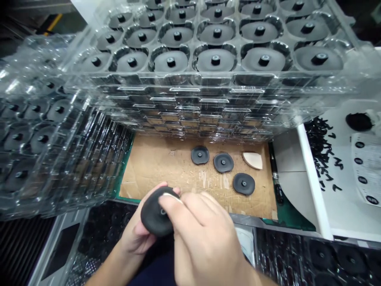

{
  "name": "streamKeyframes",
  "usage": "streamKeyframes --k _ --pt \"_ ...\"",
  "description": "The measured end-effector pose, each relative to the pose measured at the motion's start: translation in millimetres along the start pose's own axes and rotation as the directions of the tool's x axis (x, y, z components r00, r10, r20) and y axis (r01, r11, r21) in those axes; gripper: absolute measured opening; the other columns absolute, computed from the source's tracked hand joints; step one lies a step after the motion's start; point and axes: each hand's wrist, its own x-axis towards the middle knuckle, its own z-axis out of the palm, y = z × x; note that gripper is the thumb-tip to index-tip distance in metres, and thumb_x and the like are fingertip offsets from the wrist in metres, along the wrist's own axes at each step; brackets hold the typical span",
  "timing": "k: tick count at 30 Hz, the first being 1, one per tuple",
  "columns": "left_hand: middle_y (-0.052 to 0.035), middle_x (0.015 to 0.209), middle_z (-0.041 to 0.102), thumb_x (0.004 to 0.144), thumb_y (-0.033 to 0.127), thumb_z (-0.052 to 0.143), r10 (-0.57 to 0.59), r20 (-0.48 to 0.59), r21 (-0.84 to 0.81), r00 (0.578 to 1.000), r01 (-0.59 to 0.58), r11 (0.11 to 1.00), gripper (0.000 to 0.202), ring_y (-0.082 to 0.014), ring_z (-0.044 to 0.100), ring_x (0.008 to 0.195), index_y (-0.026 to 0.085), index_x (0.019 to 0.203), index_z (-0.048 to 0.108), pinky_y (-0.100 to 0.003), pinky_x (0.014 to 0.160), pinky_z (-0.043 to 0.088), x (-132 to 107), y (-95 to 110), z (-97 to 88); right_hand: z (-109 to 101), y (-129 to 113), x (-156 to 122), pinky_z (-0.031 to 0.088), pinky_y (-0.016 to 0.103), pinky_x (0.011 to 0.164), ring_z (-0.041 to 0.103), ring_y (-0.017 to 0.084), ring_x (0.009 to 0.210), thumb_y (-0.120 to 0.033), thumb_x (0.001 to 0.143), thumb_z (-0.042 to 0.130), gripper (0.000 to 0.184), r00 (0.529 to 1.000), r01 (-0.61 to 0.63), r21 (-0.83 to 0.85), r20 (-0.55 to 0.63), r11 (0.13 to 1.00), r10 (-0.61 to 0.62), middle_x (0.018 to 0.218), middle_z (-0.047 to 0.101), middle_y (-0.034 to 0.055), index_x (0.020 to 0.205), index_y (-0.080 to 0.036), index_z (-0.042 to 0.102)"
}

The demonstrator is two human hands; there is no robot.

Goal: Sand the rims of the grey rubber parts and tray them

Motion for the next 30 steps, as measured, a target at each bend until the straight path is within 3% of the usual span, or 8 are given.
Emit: streamKeyframes --k 5,8,11,14,17,20,25,30 --pt "0.0013 0.103 0.072 0.05 0.03 0.085 0.015 0.059 -0.115 0.998 -0.009 0.993 0.055 -0.0196 0.067 0.093 0.029 0.102 0.068 -0.027 0.085 0.051 3.1 7.6 4.5 -11.2 12.6 -21.2 0.049 0.016 0.059 0.063 0.009 0.064 -0.012 0.085 0.054 0.018 0.957 -0.154 0.387 0.289 0.909 0.039 0.073 0.067 -0.0026 0.092 -0.023 0.067" --pt "0.0 0.103 0.071 0.052 0.029 0.084 0.004 0.08 -0.136 0.997 0.007 0.991 0.054 -0.0205 0.068 0.093 0.027 0.103 0.068 -0.028 0.084 0.051 3.0 10.7 7.5 -11.5 27.4 -25.8 0.05 0.015 0.061 0.065 0.009 0.071 -0.018 0.087 0.055 0.02 0.959 -0.283 0.335 0.1 0.899 0.264 0.085 0.07 -0.0047 0.097 -0.03 0.066" --pt "-0.0005 0.104 0.071 0.052 0.028 0.084 0.004 0.073 -0.14 0.997 0.006 0.99 0.054 -0.0215 0.067 0.094 0.027 0.103 0.068 -0.028 0.084 0.052 3.1 9.6 8.6 -10.3 26.9 -23.9 0.052 0.022 0.067 0.066 0.015 0.08 -0.025 0.087 0.056 0.017 0.892 -0.391 0.183 -0.168 0.902 0.42 0.095 0.07 -0.0024 0.099 -0.031 0.066" --pt "0.0 0.103 0.072 0.05 0.03 0.084 -0.015 0.05 -0.13 0.999 0.022 0.991 0.054 -0.0205 0.068 0.092 0.028 0.102 0.069 -0.029 0.085 0.051 3.0 6.2 9.2 -7.8 13.5 -13.6 0.051 0.031 0.07 0.065 0.019 0.082 -0.018 0.087 0.056 0.022 0.924 -0.188 0.06 -0.329 0.98 0.197 0.097 0.07 0.0009 0.104 -0.029 0.065" --pt "-0.0016 0.102 0.072 0.049 0.03 0.085 -0.049 -0.068 -0.068 0.996 0.044 0.997 0.054 -0.0189 0.066 0.095 0.025 0.101 0.069 -0.026 0.089 0.048 1.4 3.6 8.7 -3.1 6.4 0.4 0.047 0.031 0.065 0.064 0.017 0.073 -0.008 0.085 0.053 0.028 0.978 0.153 -0.009 -0.142 0.988 -0.152 0.09 0.071 0.0022 0.104 -0.023 0.065" --pt "-0.0021 0.105 0.071 0.045 0.029 0.087 -0.025 -0.195 -0.01 0.98 0.023 1.0 0.06 -0.0169 0.064 0.097 0.024 0.102 0.069 -0.02 0.082 0.048 -1.8 3.6 7.6 0.2 7.6 8.3 0.042 0.031 0.058 0.059 0.016 0.064 -0.005 0.084 0.049 0.026 0.995 0.091 -0.09 0.045 0.992 -0.088 0.077 0.069 0.0026 0.098 -0.017 0.067" --pt "-0.0032 0.1 0.07 0.043 0.03 0.088 -0.013 -0.157 -0.013 0.988 0.011 1.0 0.058 -0.0173 0.063 0.092 0.022 0.098 0.07 -0.023 0.082 0.049 -1.9 4.7 10.3 4.4 13.5 10.6 0.042 0.03 0.066 0.061 0.015 0.074 -0.004 0.084 0.049 0.029 0.989 0.127 0.041 -0.082 0.991 -0.123 0.092 0.071 0.003 0.105 -0.017 0.065" --pt "-0.0036 0.109 0.068 0.051 0.031 0.085 0.004 -0.273 -0.036 0.962 -0.014 0.999 0.06 -0.0179 0.063 0.094 0.024 0.107 0.065 -0.023 0.075 0.052 3.0 7.5 5.0 20.2 57.4 -4.5 0.048 0.027 0.07 0.064 0.015 0.08 -0.023 0.088 0.054 0.017 0.962 -0.267 0.127 -0.016 0.955 0.271 0.09 0.072 0.0003 0.095 -0.024 0.07"
